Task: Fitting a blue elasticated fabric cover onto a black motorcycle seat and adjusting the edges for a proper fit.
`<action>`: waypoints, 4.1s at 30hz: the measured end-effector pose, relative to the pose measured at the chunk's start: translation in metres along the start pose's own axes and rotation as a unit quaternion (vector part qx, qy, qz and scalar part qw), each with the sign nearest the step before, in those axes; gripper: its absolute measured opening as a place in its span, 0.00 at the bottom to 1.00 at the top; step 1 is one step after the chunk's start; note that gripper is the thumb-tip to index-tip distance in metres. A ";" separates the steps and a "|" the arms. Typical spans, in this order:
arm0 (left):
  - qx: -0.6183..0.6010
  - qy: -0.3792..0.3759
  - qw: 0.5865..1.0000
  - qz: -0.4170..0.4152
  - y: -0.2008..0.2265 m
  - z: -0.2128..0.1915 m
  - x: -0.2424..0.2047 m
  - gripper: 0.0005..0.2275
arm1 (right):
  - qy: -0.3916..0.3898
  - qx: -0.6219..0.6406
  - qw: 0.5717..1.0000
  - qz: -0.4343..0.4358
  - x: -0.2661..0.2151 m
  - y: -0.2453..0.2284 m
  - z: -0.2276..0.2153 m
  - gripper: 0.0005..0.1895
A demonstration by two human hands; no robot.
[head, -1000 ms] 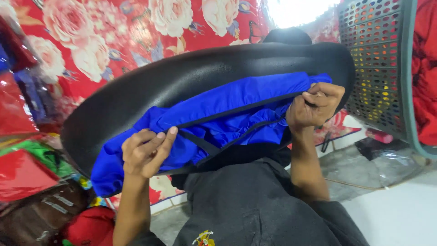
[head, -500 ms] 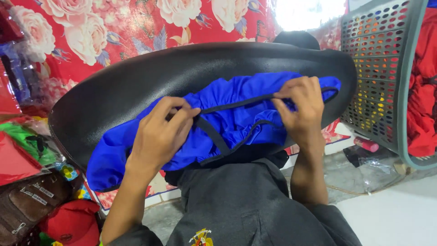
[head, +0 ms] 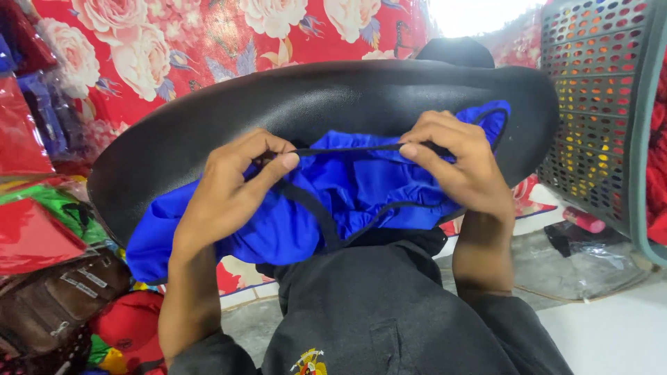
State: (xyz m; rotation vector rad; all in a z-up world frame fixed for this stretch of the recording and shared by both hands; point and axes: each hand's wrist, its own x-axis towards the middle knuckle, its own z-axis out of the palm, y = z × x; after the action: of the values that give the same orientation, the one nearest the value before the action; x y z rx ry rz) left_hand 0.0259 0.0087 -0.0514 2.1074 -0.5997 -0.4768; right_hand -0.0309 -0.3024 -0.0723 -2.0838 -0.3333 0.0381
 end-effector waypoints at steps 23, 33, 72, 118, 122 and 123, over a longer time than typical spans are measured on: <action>0.235 0.178 0.935 0.197 0.042 -0.001 -0.015 0.08 | 0.052 -0.038 0.997 -0.034 -0.007 -0.034 0.000 0.10; 0.166 0.308 0.936 0.040 0.008 0.014 -0.052 0.16 | 0.289 -0.104 0.943 -0.131 -0.035 -0.007 0.051 0.06; 0.181 0.321 0.851 0.373 -0.010 0.047 0.002 0.06 | 0.398 -0.252 0.833 -0.291 -0.045 0.056 0.025 0.07; -0.168 0.066 0.977 -0.114 -0.010 0.037 0.014 0.07 | 0.058 0.338 0.928 0.147 -0.039 0.065 0.006 0.13; 0.009 0.117 0.991 0.063 0.022 0.034 0.014 0.04 | 0.013 0.207 0.977 0.044 -0.016 -0.003 -0.008 0.10; 0.008 0.117 0.991 0.064 0.026 0.032 0.012 0.04 | 0.013 0.205 0.978 0.044 -0.017 -0.005 -0.004 0.10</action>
State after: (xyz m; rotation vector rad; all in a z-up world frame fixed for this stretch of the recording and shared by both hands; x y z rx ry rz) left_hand 0.0125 -0.0319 -0.0492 2.0861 -0.5989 -0.1499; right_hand -0.0478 -0.3075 -0.0676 -1.6857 -0.1971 0.1213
